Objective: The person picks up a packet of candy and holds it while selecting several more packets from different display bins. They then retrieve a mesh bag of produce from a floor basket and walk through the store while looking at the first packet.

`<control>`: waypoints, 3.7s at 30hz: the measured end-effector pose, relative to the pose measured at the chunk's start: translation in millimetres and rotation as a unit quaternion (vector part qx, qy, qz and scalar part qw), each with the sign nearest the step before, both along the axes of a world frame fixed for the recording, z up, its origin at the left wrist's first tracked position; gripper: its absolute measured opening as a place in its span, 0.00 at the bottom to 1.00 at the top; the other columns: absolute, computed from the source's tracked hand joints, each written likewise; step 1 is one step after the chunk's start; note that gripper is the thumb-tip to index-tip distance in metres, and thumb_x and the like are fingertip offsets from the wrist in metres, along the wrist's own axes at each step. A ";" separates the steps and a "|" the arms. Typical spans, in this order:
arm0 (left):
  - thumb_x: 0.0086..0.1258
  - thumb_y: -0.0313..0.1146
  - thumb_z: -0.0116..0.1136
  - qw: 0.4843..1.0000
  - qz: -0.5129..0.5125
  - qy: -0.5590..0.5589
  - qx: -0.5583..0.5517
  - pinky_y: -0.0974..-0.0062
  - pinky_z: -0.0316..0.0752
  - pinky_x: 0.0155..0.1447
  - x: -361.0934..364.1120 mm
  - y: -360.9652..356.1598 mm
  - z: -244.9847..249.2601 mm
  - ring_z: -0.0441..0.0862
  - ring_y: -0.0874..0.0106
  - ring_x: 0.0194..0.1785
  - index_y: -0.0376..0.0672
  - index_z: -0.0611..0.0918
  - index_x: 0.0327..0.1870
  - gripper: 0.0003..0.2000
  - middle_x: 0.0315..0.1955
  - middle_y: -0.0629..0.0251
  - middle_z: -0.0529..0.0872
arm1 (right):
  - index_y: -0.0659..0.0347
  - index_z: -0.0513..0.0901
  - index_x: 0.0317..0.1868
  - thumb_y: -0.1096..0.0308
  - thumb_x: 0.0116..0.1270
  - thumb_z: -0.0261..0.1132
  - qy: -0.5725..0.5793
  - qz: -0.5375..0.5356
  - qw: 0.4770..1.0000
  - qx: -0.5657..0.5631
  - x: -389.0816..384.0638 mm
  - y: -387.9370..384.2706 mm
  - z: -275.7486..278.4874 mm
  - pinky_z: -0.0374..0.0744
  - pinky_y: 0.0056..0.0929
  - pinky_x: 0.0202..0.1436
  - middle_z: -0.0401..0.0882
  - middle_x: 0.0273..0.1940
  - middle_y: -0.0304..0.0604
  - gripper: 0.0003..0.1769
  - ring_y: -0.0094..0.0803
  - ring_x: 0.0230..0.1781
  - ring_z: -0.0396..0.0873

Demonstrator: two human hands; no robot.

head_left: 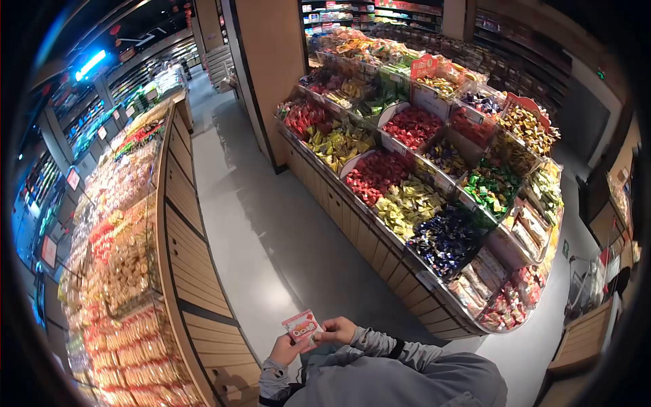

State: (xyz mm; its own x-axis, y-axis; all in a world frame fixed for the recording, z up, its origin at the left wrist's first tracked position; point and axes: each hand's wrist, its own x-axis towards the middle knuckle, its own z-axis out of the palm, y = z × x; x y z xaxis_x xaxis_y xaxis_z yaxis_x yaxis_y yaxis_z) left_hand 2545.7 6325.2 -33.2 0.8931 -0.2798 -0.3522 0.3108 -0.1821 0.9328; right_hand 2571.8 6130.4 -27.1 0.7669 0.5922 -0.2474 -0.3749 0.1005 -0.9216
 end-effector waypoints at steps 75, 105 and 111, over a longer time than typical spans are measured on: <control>0.57 0.34 0.53 0.908 -0.385 0.146 -0.071 0.85 0.67 0.32 643.5 75.2 1.2 0.73 0.81 0.29 0.35 0.74 0.37 0.12 0.27 0.67 0.78 | 0.66 0.74 0.32 0.61 0.56 0.57 0.017 -0.491 0.864 -0.110 461.4 170.3 7.1 0.68 0.15 0.33 0.74 0.27 0.35 0.14 0.16 0.29 0.68; 0.58 0.28 0.50 0.963 -0.205 0.126 -0.124 0.79 0.71 0.41 622.7 73.6 13.0 0.76 0.74 0.35 0.31 0.72 0.38 0.10 0.32 0.60 0.77 | 0.65 0.75 0.26 0.60 0.52 0.60 -0.008 -0.389 0.919 -0.068 469.8 119.7 -5.4 0.66 0.17 0.26 0.72 0.21 0.34 0.13 0.17 0.22 0.67; 0.57 0.27 0.51 0.978 -0.126 0.103 -0.132 0.81 0.73 0.37 652.7 122.2 -2.8 0.76 0.76 0.29 0.34 0.71 0.28 0.05 0.26 0.62 0.77 | 0.65 0.74 0.29 0.63 0.56 0.57 0.002 -0.307 0.946 -0.107 508.0 141.9 -12.1 0.69 0.15 0.33 0.75 0.28 0.36 0.12 0.17 0.29 0.70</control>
State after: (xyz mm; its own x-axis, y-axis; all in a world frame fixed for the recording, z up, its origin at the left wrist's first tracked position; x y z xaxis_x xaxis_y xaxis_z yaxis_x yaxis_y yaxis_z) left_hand 3198.4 6447.4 -36.0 0.7019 -0.5881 -0.4019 0.4726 -0.0377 0.8805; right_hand 3079.7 6272.3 -39.1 0.9485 -0.0279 -0.3154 -0.3106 0.1110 -0.9440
